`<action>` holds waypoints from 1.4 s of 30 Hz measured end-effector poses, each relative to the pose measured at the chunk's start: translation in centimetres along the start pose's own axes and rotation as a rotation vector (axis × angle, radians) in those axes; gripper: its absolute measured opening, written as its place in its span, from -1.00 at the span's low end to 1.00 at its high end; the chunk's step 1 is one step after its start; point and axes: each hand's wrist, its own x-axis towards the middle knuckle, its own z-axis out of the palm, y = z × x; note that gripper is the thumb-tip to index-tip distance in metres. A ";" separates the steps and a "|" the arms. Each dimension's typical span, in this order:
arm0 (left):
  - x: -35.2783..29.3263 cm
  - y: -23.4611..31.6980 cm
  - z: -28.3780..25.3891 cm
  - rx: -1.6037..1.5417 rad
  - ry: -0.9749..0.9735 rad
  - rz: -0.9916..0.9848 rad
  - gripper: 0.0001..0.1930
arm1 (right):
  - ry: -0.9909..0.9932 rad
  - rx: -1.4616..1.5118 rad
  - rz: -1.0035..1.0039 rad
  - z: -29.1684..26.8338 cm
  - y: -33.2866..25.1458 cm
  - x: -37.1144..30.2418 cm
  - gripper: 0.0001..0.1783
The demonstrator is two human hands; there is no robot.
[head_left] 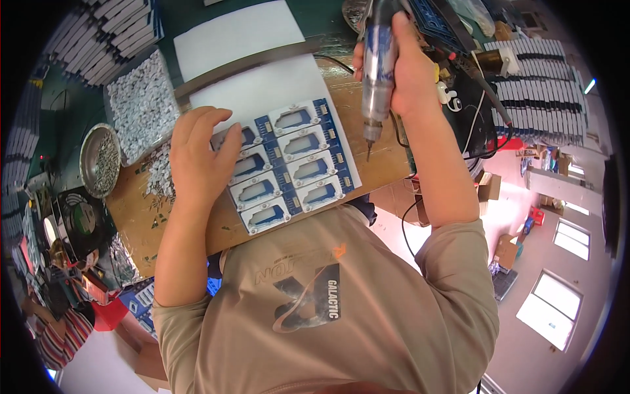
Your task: The person assembles small plastic components into blue rectangular housings using a handheld electric screwdriver.
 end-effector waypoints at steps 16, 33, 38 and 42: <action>-6.3 5.1 -6.0 -0.035 -0.478 0.229 -0.70 | 0.074 -1.175 -0.074 -2.3 4.2 -2.8 -0.14; -5.9 7.1 -7.5 0.059 -0.559 0.137 -0.77 | -0.034 -0.963 -0.576 -6.4 4.1 -9.0 -0.54; -4.4 7.8 -8.6 0.059 -0.595 0.057 -0.76 | -0.068 -0.874 -0.705 -7.6 4.7 -10.0 -0.63; -2.4 7.9 -9.8 0.002 -0.632 -0.029 -0.77 | -0.015 -0.742 -0.630 -8.9 5.6 -10.8 -0.66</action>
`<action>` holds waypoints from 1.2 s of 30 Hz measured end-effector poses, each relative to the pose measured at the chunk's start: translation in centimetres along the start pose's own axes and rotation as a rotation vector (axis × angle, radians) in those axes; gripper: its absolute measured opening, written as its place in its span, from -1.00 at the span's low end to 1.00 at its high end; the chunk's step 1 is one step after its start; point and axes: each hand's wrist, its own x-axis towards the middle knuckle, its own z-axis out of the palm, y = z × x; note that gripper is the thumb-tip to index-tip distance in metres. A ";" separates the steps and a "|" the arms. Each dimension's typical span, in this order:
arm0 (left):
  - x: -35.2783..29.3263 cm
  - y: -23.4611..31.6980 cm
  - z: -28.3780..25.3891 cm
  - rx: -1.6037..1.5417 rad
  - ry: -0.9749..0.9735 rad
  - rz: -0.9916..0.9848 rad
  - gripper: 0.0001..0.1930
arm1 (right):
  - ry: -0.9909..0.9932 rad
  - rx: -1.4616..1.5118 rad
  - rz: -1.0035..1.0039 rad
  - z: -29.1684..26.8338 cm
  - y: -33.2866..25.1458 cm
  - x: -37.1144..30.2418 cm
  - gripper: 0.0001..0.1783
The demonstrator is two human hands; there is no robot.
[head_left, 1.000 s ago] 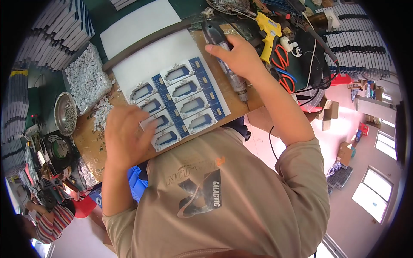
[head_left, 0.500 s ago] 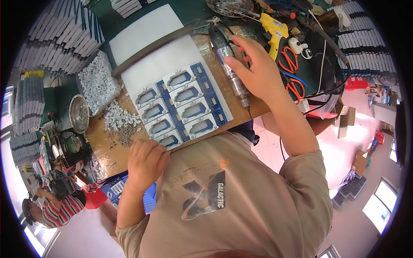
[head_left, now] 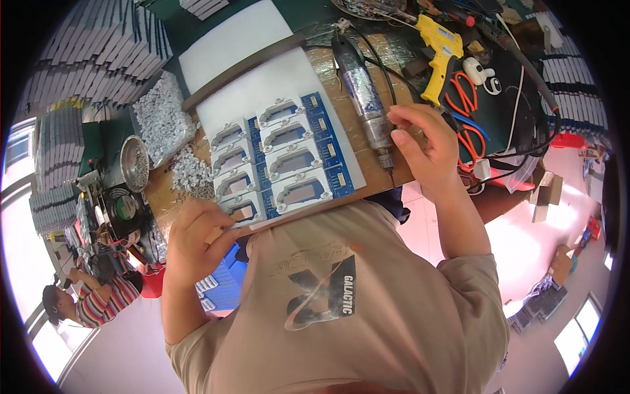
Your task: The person assembles small plastic components into blue rectangular housings using a handheld electric screwdriver.
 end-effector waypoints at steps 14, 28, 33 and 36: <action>10.3 -5.6 -9.3 -0.467 0.175 -0.417 -0.82 | 0.012 0.087 0.013 1.5 0.9 -0.2 -0.70; 13.8 -9.7 -9.2 -0.550 0.160 -0.279 -0.70 | 0.008 0.036 0.027 1.7 0.9 -0.3 -0.72; 13.8 -9.3 -8.8 -0.517 0.204 -0.287 -0.69 | -0.007 0.033 0.031 1.9 0.7 0.1 -0.72; 13.6 -9.2 -8.7 -0.527 0.222 -0.261 -0.69 | -0.006 0.043 0.037 1.9 0.5 0.1 -0.72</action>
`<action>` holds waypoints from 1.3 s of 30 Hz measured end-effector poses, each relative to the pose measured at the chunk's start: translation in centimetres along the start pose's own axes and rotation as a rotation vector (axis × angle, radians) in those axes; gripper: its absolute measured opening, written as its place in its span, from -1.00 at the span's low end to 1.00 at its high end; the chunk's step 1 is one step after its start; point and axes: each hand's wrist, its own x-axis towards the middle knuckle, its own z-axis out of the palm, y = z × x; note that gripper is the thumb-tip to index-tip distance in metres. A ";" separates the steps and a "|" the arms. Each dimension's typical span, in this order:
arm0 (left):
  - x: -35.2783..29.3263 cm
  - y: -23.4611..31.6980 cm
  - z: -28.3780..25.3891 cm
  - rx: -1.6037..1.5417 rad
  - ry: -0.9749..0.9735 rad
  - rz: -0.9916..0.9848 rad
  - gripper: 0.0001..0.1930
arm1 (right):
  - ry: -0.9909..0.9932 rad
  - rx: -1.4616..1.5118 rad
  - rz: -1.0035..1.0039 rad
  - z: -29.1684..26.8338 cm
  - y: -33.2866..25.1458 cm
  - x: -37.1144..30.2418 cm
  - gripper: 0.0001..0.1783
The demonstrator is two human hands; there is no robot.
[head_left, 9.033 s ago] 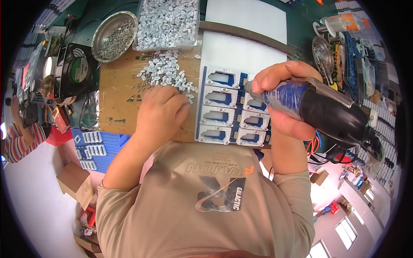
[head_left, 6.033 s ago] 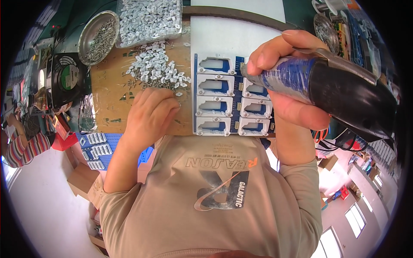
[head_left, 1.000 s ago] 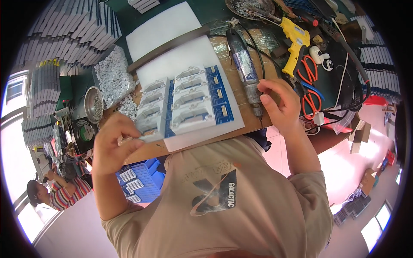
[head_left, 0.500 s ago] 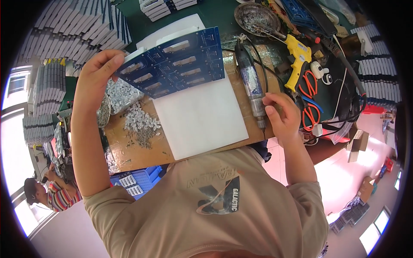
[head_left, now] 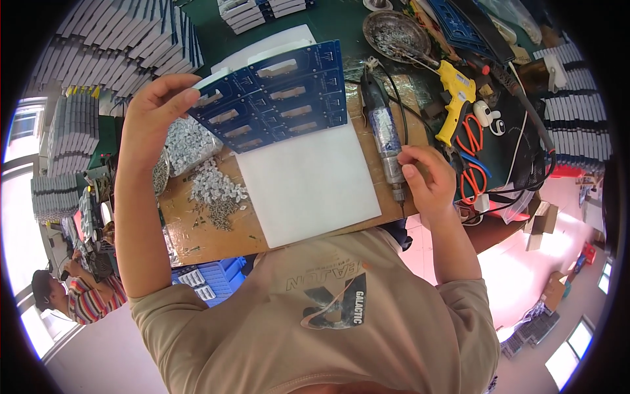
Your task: The person assembles small plastic components into blue rectangular housings using a handheld electric screwdriver.
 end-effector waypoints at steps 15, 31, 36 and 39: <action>-5.4 0.3 1.1 0.022 -0.017 0.214 -0.70 | 0.002 -0.026 -0.033 1.1 -0.9 1.7 -0.71; -7.2 -1.4 4.1 -0.016 -0.016 -0.205 -0.72 | -0.161 -0.027 0.590 0.7 -0.3 5.2 -0.25; -6.3 -4.9 5.4 -0.071 -0.050 -0.411 -0.66 | -0.026 1.101 0.507 -0.1 -1.4 5.4 -0.13; -5.9 -4.5 6.5 0.136 -0.122 -0.402 -0.68 | -0.023 1.391 0.366 0.8 -3.0 6.8 -0.05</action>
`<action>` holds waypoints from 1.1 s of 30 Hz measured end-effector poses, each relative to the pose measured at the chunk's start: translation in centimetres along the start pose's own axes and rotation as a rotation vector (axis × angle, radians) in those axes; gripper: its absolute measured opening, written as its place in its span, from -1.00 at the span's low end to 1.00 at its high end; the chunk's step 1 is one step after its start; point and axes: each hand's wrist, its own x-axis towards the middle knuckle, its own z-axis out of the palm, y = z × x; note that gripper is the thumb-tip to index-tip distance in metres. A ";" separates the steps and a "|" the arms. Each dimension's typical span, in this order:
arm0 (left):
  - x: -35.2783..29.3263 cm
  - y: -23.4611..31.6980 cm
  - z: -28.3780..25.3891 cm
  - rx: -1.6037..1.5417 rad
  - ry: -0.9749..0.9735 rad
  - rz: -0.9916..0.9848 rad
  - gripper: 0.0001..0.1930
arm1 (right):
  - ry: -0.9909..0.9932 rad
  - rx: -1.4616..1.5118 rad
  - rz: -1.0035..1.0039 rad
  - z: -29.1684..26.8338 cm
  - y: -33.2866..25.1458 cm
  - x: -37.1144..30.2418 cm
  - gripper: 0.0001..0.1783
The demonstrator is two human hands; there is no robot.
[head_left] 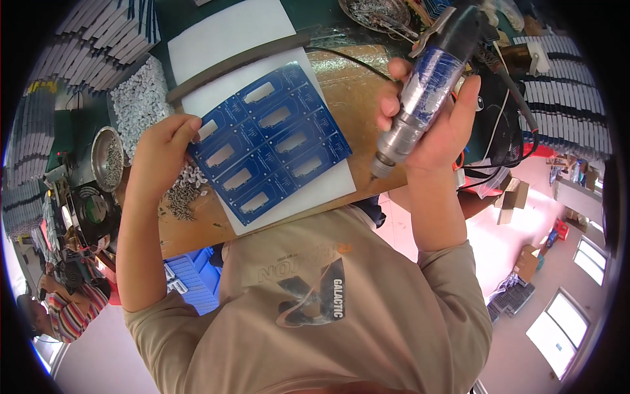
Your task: The person assembles small plastic components into blue rectangular housings using a handheld electric screwdriver.
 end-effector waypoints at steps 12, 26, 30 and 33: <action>-0.3 -1.0 3.4 0.350 0.301 0.327 -0.74 | -0.214 -0.485 -0.255 4.8 1.8 1.4 -0.03; -0.2 -1.5 4.0 0.428 0.377 0.372 -0.78 | -0.666 -0.578 -0.372 2.4 2.3 2.3 0.18; -0.3 -1.3 4.1 0.420 0.371 0.364 -0.78 | -0.664 -0.550 -0.348 2.4 2.2 2.2 0.17; -0.2 -1.5 4.1 0.434 0.374 0.353 -0.78 | -0.700 -0.514 -0.340 1.9 2.4 2.6 0.16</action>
